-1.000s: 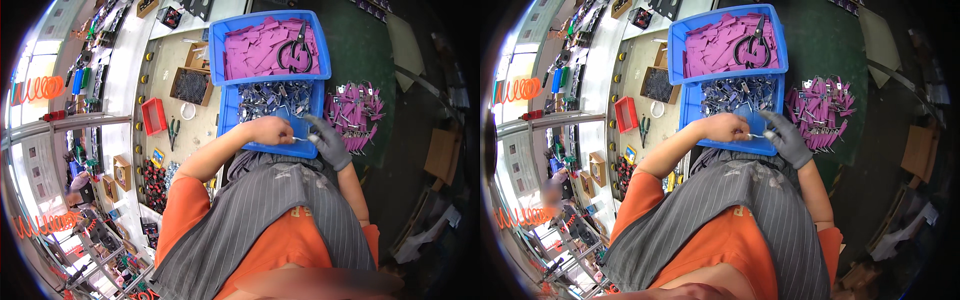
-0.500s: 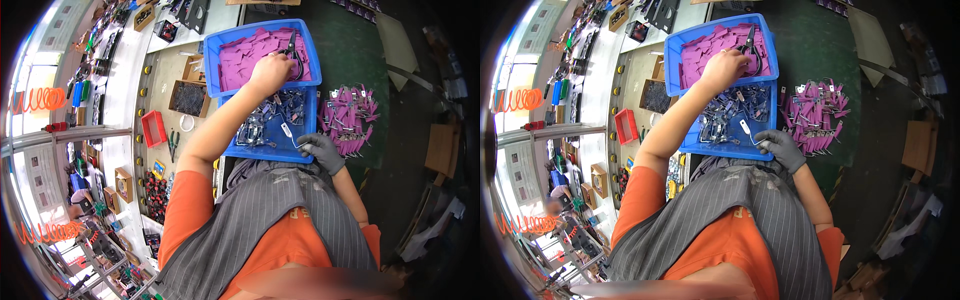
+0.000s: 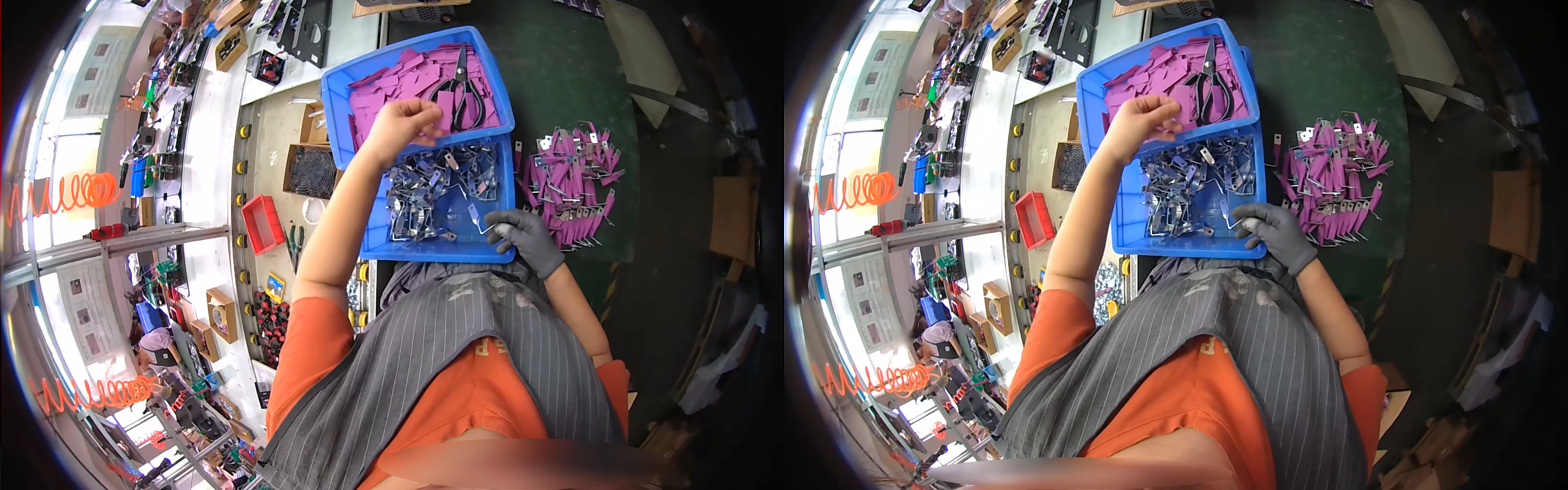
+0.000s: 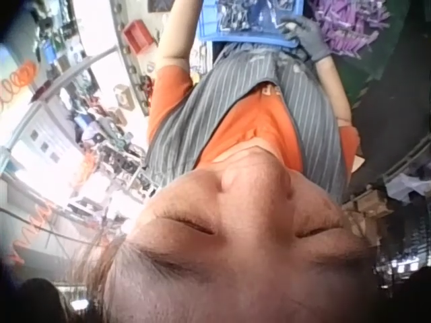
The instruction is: The recorder is picking up metal L-brackets and attaching purple components or stickers to them before placing them in a bin.
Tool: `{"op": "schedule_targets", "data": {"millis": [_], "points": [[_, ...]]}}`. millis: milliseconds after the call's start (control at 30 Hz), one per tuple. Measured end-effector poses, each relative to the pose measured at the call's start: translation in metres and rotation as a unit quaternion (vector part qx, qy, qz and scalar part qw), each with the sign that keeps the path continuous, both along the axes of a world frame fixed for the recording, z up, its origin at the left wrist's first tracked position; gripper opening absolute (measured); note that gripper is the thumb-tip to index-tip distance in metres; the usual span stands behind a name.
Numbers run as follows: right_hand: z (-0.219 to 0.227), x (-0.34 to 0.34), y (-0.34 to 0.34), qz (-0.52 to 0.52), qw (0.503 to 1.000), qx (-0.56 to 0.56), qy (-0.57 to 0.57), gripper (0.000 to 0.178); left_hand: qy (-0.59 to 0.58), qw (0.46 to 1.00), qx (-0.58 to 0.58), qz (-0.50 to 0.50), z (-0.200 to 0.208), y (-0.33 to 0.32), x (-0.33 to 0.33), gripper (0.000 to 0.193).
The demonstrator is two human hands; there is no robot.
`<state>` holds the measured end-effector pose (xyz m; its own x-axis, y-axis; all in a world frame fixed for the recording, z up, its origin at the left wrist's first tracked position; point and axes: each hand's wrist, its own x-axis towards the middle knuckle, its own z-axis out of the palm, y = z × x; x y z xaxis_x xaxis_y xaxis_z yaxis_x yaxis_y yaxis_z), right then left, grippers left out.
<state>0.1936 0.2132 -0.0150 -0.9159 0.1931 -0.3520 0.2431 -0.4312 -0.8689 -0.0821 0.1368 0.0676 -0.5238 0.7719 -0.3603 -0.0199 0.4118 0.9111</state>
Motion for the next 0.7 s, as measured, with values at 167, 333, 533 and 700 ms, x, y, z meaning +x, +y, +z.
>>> {"op": "schedule_targets", "data": {"millis": [167,333,533,700], "points": [[-0.006,0.002,0.001,-0.024,1.000,-0.011,0.009,0.026,-0.119,0.988,0.102,0.007,-0.007,-0.037,0.036,0.015],[0.066,0.007,0.007,-0.108,0.992,0.051,0.032,0.021,0.098,0.980,0.167,0.041,-0.017,-0.058,0.074,0.010],[0.117,0.017,0.002,-0.122,0.958,0.129,0.224,0.017,0.411,0.896,0.166,0.029,-0.008,-0.062,0.094,0.014],[0.123,0.015,-0.001,-0.121,0.940,0.200,0.249,0.015,0.412,0.895,0.171,0.015,-0.007,-0.060,0.097,0.016]]}}
